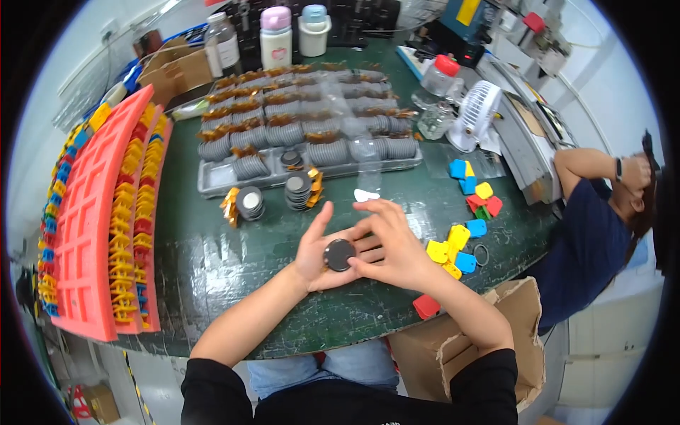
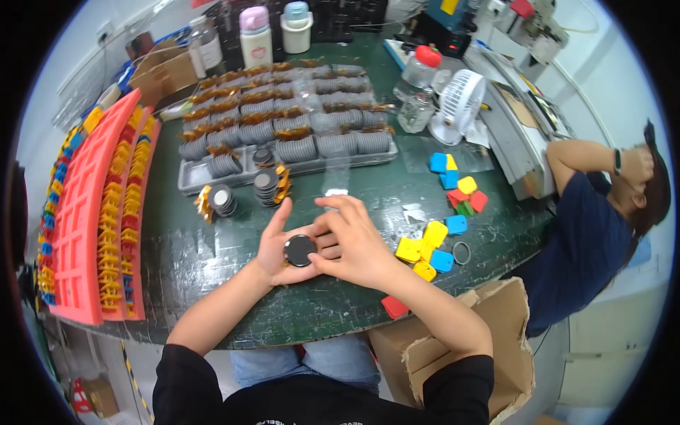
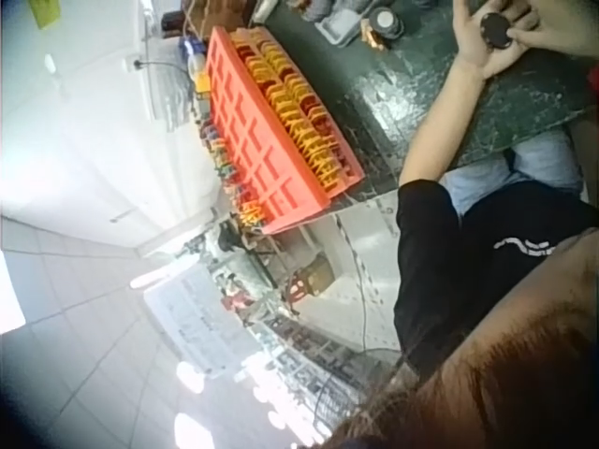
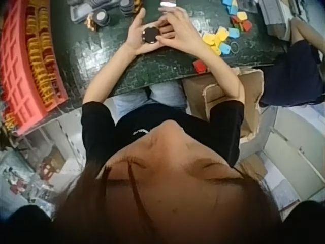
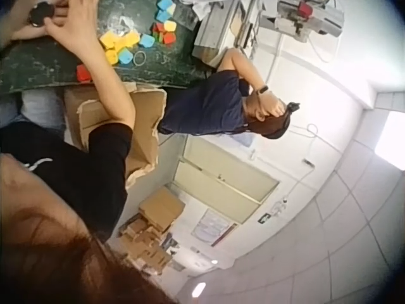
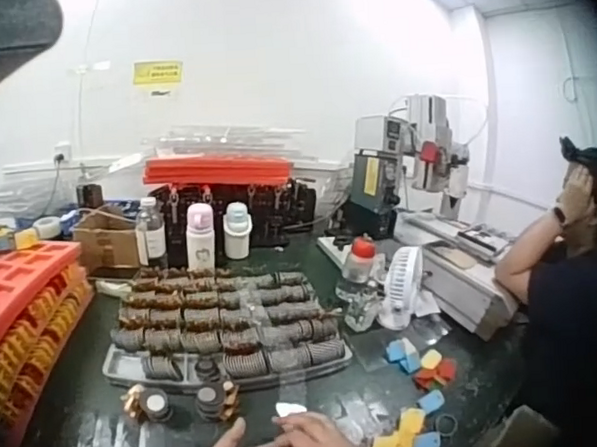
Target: The person assembles small circular parts into colorful plastic housings by hand at a factory workbench.
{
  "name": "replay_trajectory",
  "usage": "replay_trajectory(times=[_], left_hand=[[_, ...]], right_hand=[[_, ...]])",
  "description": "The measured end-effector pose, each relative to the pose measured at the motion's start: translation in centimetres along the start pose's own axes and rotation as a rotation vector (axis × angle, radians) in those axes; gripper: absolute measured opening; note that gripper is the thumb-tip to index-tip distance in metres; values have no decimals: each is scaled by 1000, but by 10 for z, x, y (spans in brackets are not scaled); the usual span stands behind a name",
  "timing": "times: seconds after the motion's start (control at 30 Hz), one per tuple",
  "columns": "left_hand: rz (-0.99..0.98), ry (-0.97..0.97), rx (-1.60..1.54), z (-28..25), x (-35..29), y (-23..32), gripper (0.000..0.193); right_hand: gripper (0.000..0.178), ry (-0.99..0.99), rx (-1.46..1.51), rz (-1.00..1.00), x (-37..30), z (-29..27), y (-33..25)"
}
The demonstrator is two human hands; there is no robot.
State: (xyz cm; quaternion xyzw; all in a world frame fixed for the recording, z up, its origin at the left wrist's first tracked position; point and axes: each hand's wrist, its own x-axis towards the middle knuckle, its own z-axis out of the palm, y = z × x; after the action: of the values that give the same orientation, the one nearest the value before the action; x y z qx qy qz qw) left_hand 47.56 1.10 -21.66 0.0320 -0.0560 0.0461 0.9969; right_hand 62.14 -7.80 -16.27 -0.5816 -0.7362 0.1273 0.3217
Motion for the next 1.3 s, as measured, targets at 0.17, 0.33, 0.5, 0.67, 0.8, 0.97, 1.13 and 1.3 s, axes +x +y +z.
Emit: replay_trajectory(times=[0.17, 0.33, 0.5, 0.67, 0.8, 0.97, 1.13, 1.3], left_hand=[[13, 38, 9, -4, -8, 4, 88], [121, 370, 146, 9, -2, -1, 87], [96, 271, 302, 16, 2, -3, 93], [119, 230, 274, 21, 6, -7, 80], [104, 307, 320, 24, 7, -5, 79], [95, 467, 320, -12, -4, 7, 73], [50, 248, 378, -6, -2, 2, 57], [72, 259, 344, -3, 4, 0, 48]], right_hand=[[41, 36, -40, -172, 4, 10, 1], [29, 45, 17, -160, 1, 15, 3], [29, 25, 78, -129, -4, 18, 9], [39, 32, 23, -185, -1, 23, 8], [35, -8, 56, -188, 0, 22, 6], [27, 14, 199, -135, -4, 16, 7], [18, 52, 114, -181, -2, 9, 15], [15, 218, 83, -200, 0, 1, 18]])
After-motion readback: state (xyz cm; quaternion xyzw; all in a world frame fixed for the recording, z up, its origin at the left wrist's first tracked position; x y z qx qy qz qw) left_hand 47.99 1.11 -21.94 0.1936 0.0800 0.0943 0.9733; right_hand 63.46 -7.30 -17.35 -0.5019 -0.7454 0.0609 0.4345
